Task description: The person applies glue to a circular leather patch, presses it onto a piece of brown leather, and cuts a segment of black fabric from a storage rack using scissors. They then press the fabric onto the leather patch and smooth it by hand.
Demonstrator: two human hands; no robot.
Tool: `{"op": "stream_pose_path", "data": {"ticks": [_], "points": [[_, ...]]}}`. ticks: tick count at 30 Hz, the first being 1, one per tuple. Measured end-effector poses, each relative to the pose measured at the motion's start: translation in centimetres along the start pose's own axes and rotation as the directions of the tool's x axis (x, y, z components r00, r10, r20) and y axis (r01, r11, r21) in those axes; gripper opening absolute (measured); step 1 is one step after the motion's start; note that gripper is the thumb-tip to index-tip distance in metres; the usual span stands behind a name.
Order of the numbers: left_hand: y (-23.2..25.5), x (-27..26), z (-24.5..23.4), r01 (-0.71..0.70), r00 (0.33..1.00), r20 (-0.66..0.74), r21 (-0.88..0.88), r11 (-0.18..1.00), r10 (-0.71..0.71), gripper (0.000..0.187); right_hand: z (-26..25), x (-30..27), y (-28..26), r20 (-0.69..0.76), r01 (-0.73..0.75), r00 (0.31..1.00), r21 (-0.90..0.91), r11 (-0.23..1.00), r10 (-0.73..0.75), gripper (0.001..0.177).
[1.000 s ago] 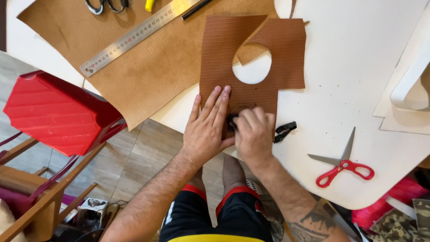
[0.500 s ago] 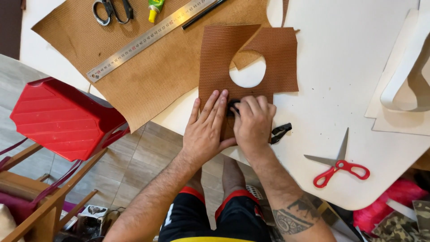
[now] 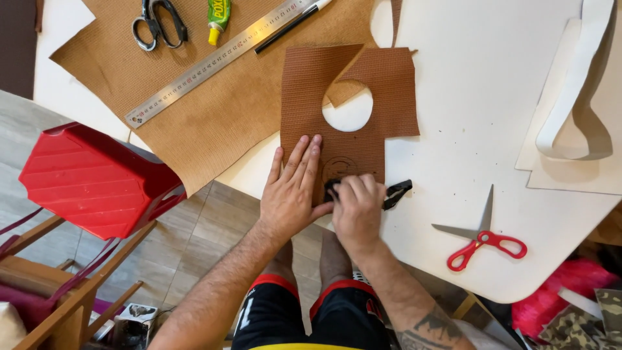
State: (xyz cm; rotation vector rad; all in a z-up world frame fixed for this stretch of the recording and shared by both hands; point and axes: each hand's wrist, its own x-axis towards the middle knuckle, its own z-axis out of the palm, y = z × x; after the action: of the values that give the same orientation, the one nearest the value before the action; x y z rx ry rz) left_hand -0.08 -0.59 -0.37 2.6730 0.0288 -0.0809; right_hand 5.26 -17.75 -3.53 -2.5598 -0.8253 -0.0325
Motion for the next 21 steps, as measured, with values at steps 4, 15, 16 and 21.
{"op": "stream_pose_path", "data": {"ticks": [4,15,16,21], "points": [[0.4,-0.1,-0.6,-0.003,1.000,0.012,-0.007,1.000,0.003,0.122,0.9,3.8,1.3,-0.027,0.078,0.997,0.009,0.997,-0.078,0.013],[0.0,0.3,-0.3,0.017,1.000,-0.011,0.005,1.000,-0.017,0.122,-2.1,3.6,-0.1,-0.126,0.003,0.992,0.072,0.997,0.006,0.008],[0.3,-0.2,-0.4,0.020,1.000,0.002,0.002,1.000,-0.020,0.122,-2.2,4.1,0.0,-0.126,-0.021,0.991,0.100,0.995,0.033,0.007],[0.2,0.4,-0.5,0.010,1.000,-0.012,-0.013,1.000,-0.011,0.123,-2.3,-1.0,-0.2,-0.030,-0.017,0.999,0.070,0.997,0.019,0.007]]}}
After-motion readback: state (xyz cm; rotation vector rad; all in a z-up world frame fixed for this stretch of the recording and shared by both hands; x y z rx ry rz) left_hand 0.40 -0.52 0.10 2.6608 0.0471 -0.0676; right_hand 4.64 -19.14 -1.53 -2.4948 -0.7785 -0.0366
